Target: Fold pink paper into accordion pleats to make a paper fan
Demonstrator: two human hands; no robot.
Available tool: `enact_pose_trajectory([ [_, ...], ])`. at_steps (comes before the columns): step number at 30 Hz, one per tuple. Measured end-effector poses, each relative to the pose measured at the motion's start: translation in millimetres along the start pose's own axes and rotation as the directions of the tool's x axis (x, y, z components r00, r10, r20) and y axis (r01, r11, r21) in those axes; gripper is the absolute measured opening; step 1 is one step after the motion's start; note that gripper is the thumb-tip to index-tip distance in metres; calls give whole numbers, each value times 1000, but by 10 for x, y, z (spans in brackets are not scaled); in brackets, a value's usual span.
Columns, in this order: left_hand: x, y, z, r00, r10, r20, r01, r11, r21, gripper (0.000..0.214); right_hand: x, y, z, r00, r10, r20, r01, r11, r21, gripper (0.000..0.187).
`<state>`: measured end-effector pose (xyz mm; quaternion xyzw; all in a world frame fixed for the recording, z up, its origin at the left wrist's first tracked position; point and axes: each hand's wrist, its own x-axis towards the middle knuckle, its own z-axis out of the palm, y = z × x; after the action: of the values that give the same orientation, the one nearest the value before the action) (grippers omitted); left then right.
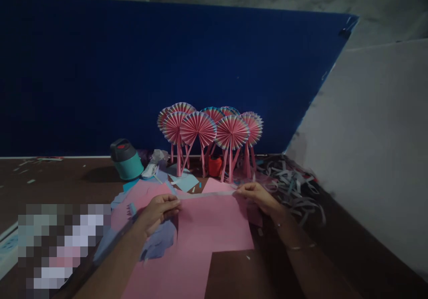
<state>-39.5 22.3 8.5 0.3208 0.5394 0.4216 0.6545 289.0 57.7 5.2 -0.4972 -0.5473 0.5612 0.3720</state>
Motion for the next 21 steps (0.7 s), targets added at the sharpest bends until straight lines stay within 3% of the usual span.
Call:
enact_pose_trajectory([
  [6,-22,7,25,1000,17,6,-16,998,-56,12,37,-20,1,991,-69,-118,67,998,-19,49],
  [17,20,-83,30,998,60,18,-57,991,-117,12,53,-37,75,989,-76,-124,64,993,-97,53],
  [19,22,-87,38,997,70,13,-68,991,-112,14,77,-15,51,982,-95,-164,71,987,-147,52],
  [21,13,-85,58,996,93,13,-91,990,-109,19,79,-22,53,939,-202,-279,134,961,-243,47],
])
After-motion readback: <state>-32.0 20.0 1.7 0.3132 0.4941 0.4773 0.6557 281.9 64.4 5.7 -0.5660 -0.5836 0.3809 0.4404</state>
